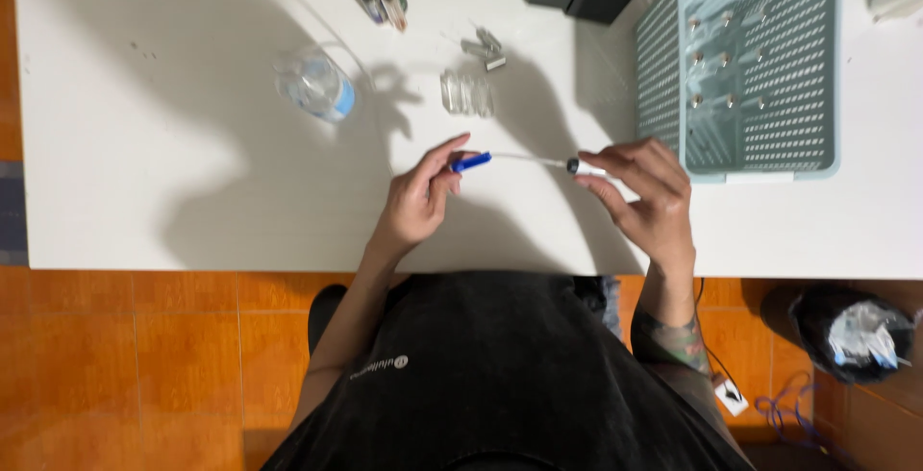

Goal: Assembling small perfume sample components by connecting plastic tubing to a syringe and vial caps

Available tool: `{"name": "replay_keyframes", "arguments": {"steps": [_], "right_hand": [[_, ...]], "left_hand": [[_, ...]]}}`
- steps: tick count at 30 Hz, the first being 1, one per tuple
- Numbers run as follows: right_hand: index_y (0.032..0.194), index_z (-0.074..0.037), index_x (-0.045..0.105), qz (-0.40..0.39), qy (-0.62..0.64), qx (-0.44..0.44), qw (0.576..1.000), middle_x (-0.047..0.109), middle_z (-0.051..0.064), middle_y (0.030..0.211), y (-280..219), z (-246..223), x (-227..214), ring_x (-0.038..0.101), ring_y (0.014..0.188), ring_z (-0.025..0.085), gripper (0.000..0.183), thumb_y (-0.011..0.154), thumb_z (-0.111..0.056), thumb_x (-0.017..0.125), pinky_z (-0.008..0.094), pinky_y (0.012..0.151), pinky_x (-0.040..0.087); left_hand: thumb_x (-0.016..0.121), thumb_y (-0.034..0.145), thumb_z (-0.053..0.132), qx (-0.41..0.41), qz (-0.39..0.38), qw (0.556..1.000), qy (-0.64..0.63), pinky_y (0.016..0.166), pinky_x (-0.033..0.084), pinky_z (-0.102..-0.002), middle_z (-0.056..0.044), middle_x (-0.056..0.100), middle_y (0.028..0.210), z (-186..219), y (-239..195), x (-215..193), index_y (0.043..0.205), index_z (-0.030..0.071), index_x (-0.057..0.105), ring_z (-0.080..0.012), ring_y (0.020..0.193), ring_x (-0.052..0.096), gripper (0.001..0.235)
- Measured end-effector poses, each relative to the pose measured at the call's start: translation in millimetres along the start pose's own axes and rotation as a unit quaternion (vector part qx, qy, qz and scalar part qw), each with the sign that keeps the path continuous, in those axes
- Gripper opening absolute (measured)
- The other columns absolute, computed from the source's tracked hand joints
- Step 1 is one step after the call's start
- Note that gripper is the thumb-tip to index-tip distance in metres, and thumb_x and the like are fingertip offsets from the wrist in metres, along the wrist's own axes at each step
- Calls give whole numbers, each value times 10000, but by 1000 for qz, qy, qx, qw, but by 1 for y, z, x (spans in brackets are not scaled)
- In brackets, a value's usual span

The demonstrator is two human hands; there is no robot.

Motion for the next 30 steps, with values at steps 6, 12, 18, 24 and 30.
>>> {"name": "replay_keyframes", "arguments": {"steps": [6, 12, 18, 24, 30], "right_hand": [[1051, 15, 826, 13, 6, -26, 1000, 701, 148, 886, -2, 1, -1, 600, 716, 322, 169, 901, -44, 877, 434, 749, 511], [1064, 18, 825, 14, 7, -38, 999, 690, 149, 883, 0, -1, -2, 585, 707, 311, 175, 904, -33, 875, 437, 734, 505], [1062, 18, 822, 19, 18, -41, 999, 682, 155, 875, 2, -6, -1, 545, 657, 289, 148, 923, -21, 856, 434, 707, 486], [1072, 11, 819, 23, 9, -28, 999, 684, 161, 828, 1, -6, 10, 555, 590, 290, 195, 895, -52, 872, 425, 643, 487], [1166, 1, 772, -12, 44, 25, 999, 709, 203, 849, 5, -22, 42, 641, 637, 381, 226, 948, -4, 713, 458, 622, 548]], "left_hand": [[470, 1096, 110, -4, 16, 1000, -26, 721, 547, -273, -121, 768, 1049, -5, -4, -6, 1463, 38, 523, -138, 647, 567, 378], [545, 1063, 76, 20, 41, 999, 11, 899, 569, -348, -96, 765, 1125, -5, -3, -8, 1395, 49, 580, -192, 906, 735, 335], [690, 976, 60, 58, 75, 995, 44, 851, 574, -276, -38, 775, 1031, 13, 2, -15, 1175, 60, 713, -176, 858, 704, 201], [682, 1010, 231, 121, 106, 983, 87, 1113, 449, -424, -153, 619, 1339, 37, 2, -8, 1384, -34, 546, -326, 1265, 533, 478], [777, 891, 106, 123, 199, 972, 11, 659, 532, -307, -69, 684, 785, 41, -22, 14, 902, 17, 731, -198, 669, 562, 101]]}}
Point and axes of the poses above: each hand's wrist, its own y-axis towards the middle knuckle, its own x-axis out of the palm, z = x × y, the point moved 10 cm from there along y, towards the middle knuckle
